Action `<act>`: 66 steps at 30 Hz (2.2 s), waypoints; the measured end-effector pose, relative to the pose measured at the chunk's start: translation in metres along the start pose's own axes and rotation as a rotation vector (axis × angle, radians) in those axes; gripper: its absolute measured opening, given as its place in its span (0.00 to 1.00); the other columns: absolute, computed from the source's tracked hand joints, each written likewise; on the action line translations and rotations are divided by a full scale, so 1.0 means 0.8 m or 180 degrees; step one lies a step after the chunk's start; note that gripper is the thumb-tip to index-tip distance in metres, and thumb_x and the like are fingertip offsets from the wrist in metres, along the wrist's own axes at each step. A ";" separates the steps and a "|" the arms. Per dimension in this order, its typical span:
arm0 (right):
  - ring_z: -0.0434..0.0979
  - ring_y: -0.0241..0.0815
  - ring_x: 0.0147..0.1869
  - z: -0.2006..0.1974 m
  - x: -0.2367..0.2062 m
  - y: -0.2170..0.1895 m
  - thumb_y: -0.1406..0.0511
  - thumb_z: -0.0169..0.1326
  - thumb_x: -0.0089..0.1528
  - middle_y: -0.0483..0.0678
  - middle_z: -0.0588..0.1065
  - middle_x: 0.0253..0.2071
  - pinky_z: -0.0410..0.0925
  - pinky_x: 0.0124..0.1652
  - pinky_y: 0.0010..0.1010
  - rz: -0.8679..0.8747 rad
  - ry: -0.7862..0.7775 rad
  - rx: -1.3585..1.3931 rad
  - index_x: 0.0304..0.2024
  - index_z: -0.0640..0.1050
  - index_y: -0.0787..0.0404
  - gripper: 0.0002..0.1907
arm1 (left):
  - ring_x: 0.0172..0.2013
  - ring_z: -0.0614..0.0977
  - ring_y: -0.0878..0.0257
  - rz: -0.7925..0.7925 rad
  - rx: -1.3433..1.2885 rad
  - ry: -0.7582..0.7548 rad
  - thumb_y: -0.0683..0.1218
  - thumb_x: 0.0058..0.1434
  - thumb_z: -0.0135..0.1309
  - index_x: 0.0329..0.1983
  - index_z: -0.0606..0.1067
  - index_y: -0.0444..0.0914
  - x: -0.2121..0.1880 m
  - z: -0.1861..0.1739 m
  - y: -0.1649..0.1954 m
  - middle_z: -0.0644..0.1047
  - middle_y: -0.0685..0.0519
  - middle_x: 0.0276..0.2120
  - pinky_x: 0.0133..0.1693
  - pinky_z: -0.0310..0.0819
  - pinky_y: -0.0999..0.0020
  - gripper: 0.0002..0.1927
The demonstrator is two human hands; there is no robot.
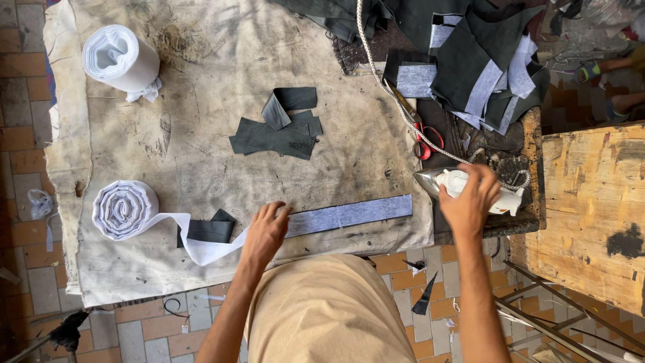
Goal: The person irons a long white fabric strip flat on a padded work table, pulling the strip from a roll and pressing it section by section with a clothes iron. They align dark fabric pieces on the strip and continue pressing along its length.
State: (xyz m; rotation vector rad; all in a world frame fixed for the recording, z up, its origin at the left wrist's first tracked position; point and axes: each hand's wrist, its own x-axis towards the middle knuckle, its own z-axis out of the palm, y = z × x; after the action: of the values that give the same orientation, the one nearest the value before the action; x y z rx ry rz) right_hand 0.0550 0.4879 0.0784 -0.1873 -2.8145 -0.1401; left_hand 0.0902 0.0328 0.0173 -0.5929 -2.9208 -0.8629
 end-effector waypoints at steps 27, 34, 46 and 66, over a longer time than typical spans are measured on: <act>0.81 0.66 0.36 -0.097 -0.056 -0.285 0.45 0.68 0.49 0.63 0.79 0.28 0.73 0.37 0.54 -0.1132 -0.2757 0.1248 0.43 0.76 0.61 0.33 | 0.44 0.81 0.53 -0.0880 -0.0911 -0.0647 0.42 0.54 0.62 0.32 0.81 0.44 0.040 0.027 -0.020 0.82 0.54 0.35 0.43 0.71 0.50 0.03; 0.81 0.66 0.37 -0.086 -0.046 -0.287 0.48 0.70 0.47 0.64 0.79 0.28 0.72 0.38 0.53 -0.1378 -0.3325 0.0958 0.39 0.77 0.65 0.32 | 0.45 0.80 0.53 -0.0709 -0.0756 -0.0417 0.44 0.51 0.62 0.31 0.81 0.42 0.032 0.042 -0.023 0.79 0.51 0.45 0.40 0.69 0.50 0.04; 0.80 0.60 0.25 -0.057 -0.048 -0.275 0.45 0.68 0.49 0.60 0.77 0.21 0.73 0.29 0.47 -0.1534 -0.3280 0.1573 0.29 0.77 0.63 0.29 | 0.43 0.78 0.52 -0.0526 -0.0367 -0.1002 0.48 0.67 0.52 0.44 0.75 0.37 0.010 0.049 -0.012 0.75 0.47 0.41 0.45 0.67 0.52 0.10; 0.79 0.55 0.21 -0.038 -0.061 -0.266 0.46 0.66 0.49 0.56 0.76 0.17 0.72 0.26 0.45 -0.1496 -0.3581 0.1528 0.28 0.74 0.63 0.28 | 0.37 0.78 0.61 0.0021 0.0720 -0.0938 0.52 0.68 0.49 0.52 0.73 0.45 -0.031 0.071 -0.050 0.73 0.55 0.43 0.34 0.79 0.65 0.13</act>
State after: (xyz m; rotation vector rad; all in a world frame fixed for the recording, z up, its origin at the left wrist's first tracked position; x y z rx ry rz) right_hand 0.0794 0.2689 0.0754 0.7364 -3.7861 0.7695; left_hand 0.1022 0.0235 -0.0546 -0.7687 -3.2112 -0.4670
